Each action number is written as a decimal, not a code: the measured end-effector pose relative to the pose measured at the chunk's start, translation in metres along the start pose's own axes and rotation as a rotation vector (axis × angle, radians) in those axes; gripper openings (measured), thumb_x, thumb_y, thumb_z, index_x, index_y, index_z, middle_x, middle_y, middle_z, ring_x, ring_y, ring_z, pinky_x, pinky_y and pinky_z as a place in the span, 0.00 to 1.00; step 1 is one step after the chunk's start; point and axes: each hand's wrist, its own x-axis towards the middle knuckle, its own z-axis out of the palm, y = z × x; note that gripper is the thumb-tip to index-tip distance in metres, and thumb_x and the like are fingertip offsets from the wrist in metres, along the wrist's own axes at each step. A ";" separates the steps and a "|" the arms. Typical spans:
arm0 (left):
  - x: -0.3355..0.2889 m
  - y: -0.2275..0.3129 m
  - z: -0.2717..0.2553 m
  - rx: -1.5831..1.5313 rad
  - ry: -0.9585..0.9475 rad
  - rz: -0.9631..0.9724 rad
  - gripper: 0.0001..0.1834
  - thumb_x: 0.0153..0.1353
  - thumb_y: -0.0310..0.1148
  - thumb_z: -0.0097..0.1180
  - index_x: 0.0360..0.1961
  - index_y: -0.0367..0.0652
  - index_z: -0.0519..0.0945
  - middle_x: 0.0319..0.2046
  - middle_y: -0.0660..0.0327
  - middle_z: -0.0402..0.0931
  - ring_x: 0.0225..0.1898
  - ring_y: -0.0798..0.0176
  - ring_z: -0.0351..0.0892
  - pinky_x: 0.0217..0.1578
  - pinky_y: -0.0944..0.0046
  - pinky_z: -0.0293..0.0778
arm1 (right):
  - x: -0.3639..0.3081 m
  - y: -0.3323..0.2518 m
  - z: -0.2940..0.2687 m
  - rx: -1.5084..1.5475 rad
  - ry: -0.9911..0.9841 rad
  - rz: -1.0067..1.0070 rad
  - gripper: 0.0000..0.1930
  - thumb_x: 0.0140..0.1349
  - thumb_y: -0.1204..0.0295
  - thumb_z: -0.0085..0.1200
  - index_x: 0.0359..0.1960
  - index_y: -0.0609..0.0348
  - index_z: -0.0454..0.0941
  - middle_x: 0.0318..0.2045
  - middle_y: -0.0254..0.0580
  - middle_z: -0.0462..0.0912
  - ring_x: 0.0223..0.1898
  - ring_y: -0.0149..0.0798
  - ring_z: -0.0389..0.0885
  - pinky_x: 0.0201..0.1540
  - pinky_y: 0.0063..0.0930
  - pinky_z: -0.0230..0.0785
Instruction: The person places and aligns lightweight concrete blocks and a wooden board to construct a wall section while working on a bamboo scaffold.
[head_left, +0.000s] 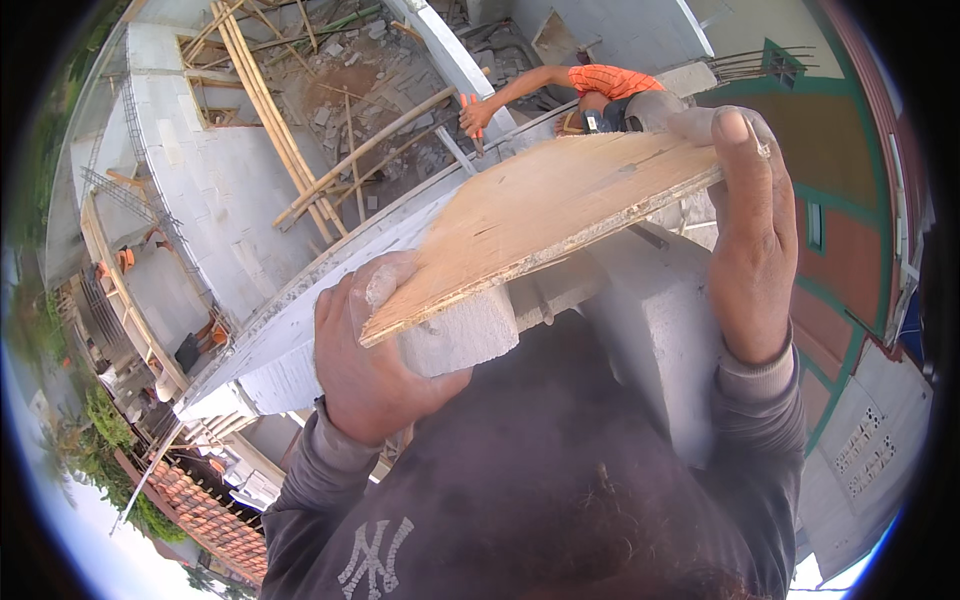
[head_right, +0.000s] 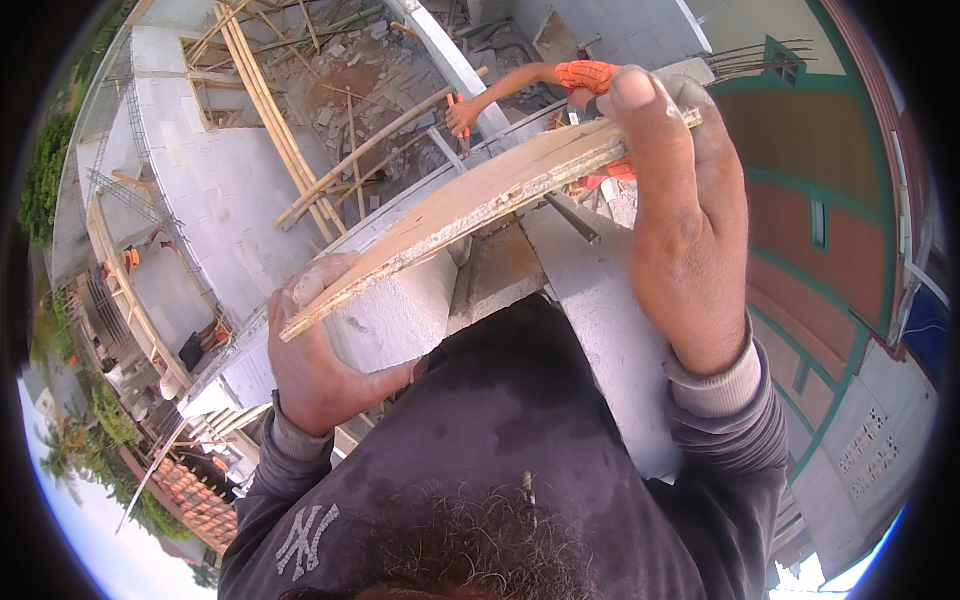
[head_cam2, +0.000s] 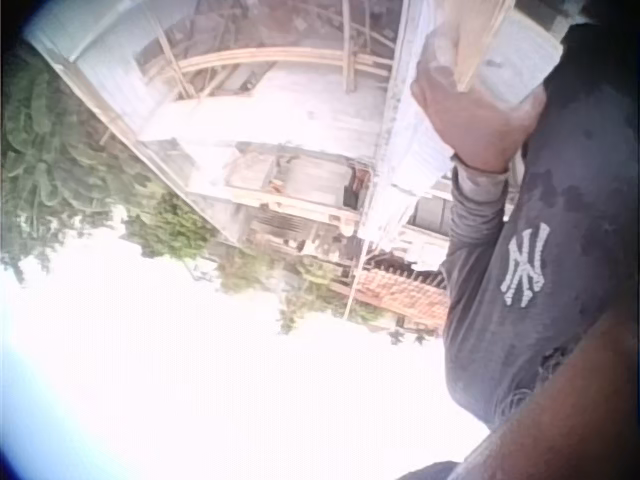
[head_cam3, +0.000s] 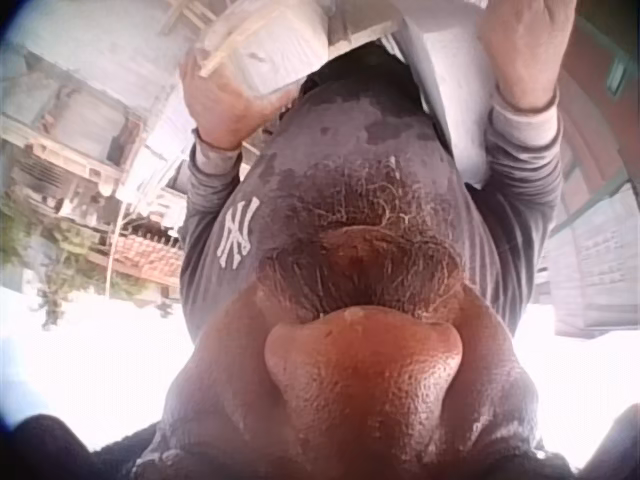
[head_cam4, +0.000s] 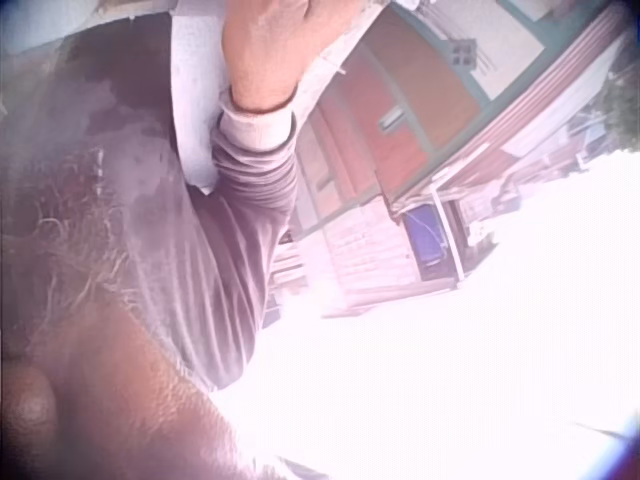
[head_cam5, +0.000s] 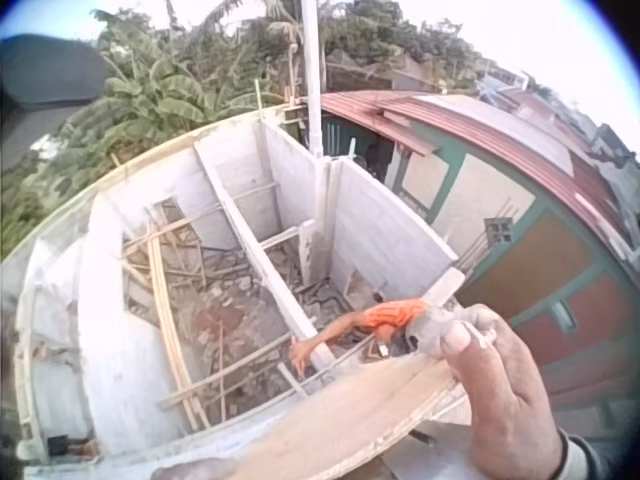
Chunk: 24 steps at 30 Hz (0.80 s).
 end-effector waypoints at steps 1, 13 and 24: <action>0.001 -0.001 -0.001 -0.003 0.010 0.007 0.50 0.31 0.39 0.79 0.62 0.45 0.73 0.57 0.55 0.79 0.53 0.47 0.80 0.54 0.49 0.69 | -0.006 0.004 0.001 -0.130 0.018 -0.050 0.17 0.80 0.72 0.47 0.66 0.59 0.73 0.56 0.49 0.79 0.55 0.43 0.80 0.58 0.33 0.75; 0.000 -0.003 0.006 -0.123 0.099 -0.040 0.40 0.40 0.41 0.78 0.55 0.42 0.74 0.54 0.55 0.80 0.46 0.50 0.82 0.46 0.52 0.70 | 0.016 -0.026 0.000 0.809 0.018 0.603 0.21 0.82 0.57 0.36 0.47 0.65 0.73 0.52 0.52 0.78 0.60 0.44 0.74 0.70 0.39 0.58; -0.005 -0.006 0.008 -0.188 0.091 -0.060 0.48 0.33 0.41 0.83 0.60 0.47 0.73 0.58 0.53 0.79 0.51 0.48 0.82 0.50 0.49 0.70 | 0.017 -0.025 0.002 0.801 -0.001 0.557 0.21 0.82 0.60 0.29 0.47 0.65 0.71 0.51 0.54 0.77 0.63 0.47 0.74 0.72 0.44 0.60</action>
